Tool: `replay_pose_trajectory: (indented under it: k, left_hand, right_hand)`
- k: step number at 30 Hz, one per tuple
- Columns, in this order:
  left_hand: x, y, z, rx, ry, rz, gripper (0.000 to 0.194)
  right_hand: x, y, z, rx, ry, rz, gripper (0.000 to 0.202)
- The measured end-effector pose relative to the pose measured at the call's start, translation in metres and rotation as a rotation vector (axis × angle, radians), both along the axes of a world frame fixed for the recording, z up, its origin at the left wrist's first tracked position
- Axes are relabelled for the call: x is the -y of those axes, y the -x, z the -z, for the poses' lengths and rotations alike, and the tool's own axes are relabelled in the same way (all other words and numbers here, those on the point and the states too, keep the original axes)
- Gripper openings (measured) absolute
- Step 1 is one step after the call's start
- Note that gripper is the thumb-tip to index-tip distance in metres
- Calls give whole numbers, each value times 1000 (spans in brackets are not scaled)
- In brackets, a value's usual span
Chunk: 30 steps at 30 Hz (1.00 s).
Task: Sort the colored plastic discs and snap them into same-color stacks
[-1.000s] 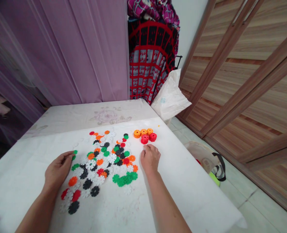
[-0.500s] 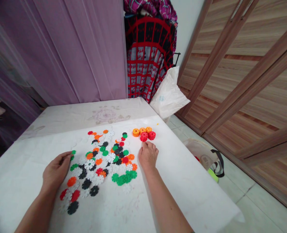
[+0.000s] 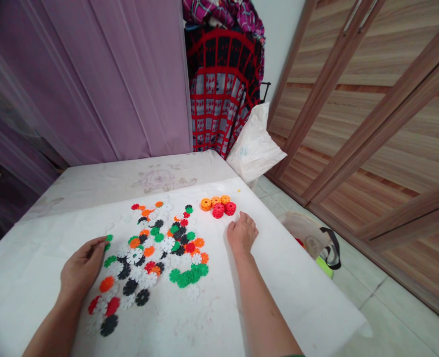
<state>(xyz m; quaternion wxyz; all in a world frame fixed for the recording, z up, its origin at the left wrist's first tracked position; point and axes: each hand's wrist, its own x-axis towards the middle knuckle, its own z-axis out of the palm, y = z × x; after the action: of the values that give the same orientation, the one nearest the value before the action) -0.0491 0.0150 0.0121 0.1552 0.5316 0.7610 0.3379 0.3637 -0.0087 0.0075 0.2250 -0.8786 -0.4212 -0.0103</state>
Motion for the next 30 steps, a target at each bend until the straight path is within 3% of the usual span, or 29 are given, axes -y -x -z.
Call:
replay_pose_trajectory:
  k: [5, 12, 20, 30]
  left_hand:
    - [0, 1, 1, -5, 11, 1, 33]
    - [1, -1, -2, -43, 32, -13, 34]
    - [-4, 8, 11, -27, 20, 8, 39]
    - [-6, 11, 14, -36, 7, 23, 39]
  right_hand:
    - [-12, -26, 0, 88, 134, -61, 43]
    - [-14, -24, -2, 124, 256, -124, 46]
    - [-14, -24, -1, 126, 240, -142, 46]
    - [-17, -21, 2, 92, 201, -142, 47]
